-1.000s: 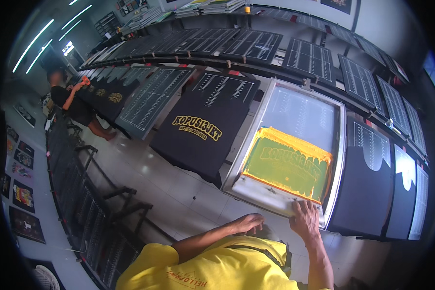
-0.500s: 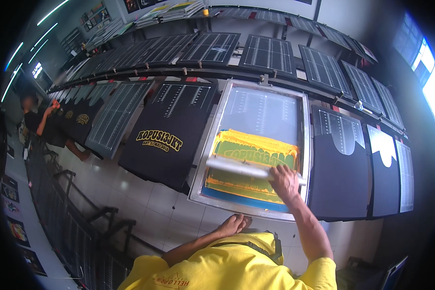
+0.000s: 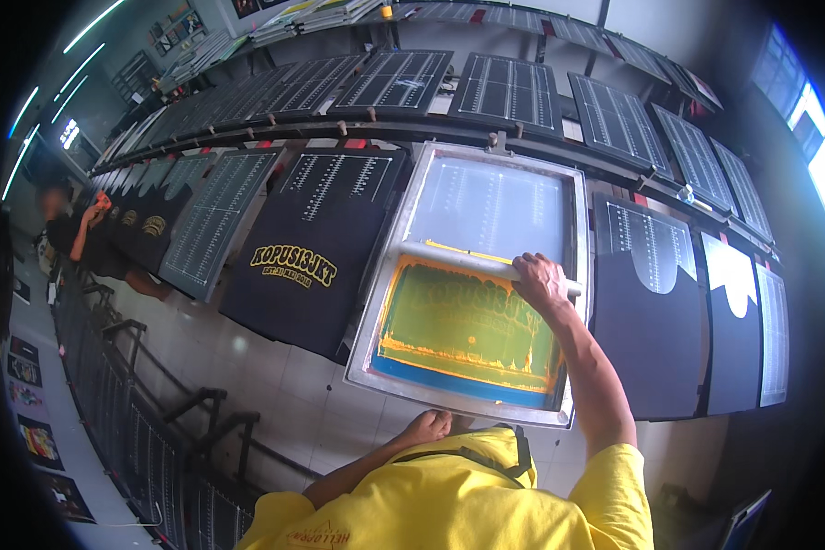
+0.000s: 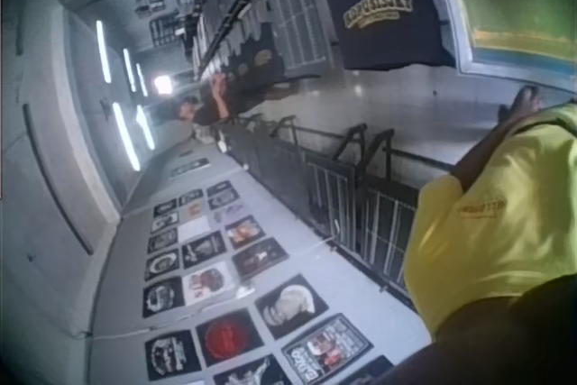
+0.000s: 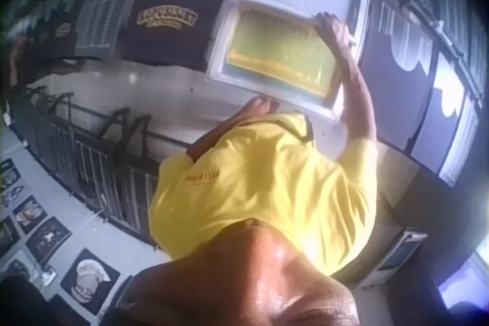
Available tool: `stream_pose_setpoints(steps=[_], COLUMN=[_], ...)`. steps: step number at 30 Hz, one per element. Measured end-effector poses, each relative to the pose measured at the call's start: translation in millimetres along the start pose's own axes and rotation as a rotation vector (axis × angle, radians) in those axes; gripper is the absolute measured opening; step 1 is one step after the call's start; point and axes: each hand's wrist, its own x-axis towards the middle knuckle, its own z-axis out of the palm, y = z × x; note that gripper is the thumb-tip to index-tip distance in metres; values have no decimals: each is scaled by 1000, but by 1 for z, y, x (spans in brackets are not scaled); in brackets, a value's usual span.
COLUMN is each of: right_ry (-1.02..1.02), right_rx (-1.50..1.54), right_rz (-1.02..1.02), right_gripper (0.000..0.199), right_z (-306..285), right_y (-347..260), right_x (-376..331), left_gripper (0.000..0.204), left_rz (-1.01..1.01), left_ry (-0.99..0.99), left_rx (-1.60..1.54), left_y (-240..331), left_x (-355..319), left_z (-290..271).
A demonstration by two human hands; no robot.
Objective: The person performs screen printing by applying yellow ink across a mesh stencil onto black t-shirts positioned on a long row of printing stations.
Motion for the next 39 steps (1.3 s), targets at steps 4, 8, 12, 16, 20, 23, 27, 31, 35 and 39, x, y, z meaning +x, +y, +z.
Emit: stream_pose_setpoints(steps=[4,8,12,16,20,23,27,31,35,39], right_ry=[-63,-202,-105,-70,-126,-124,-137,-214,-205,-91], right_rx=[46,6,48,42,2,-13,-13,-20,1,0], right_rz=[-2,-8,-36,-59,-57,-53,-23,3,101,94], right_gripper=[19,19,30,35,39,36,36,54,63,46], right_z=[-8,-20,-21,-31,-15,-9,-10,-9,-33,-20], right_y=[-8,-47,-74,-89,-99,-99,-98,-98,-83,-60], right_x=[-19,-66,-126,-150,-174,-182,-183,-181,-189,-206], left_gripper=[57,58,54,48,47,46,29,57,50,38], left_rz=[30,19,6,-140,-164,-16,568,401,364,577], left_ry=[-38,-29,-86,-91,-87,-60,429,391,305,387], left_rx=[-13,4,-123,-97,-141,159,943,1453,1493,1488], left_y=[4,-9,-13,-8,1,39,138,161,135,109], left_x=[3,6,13,10,2,-15,-60,-36,-19,-5], left_z=[-2,-7,-8,-12,-13,-24,-47,-78,-93,-99])
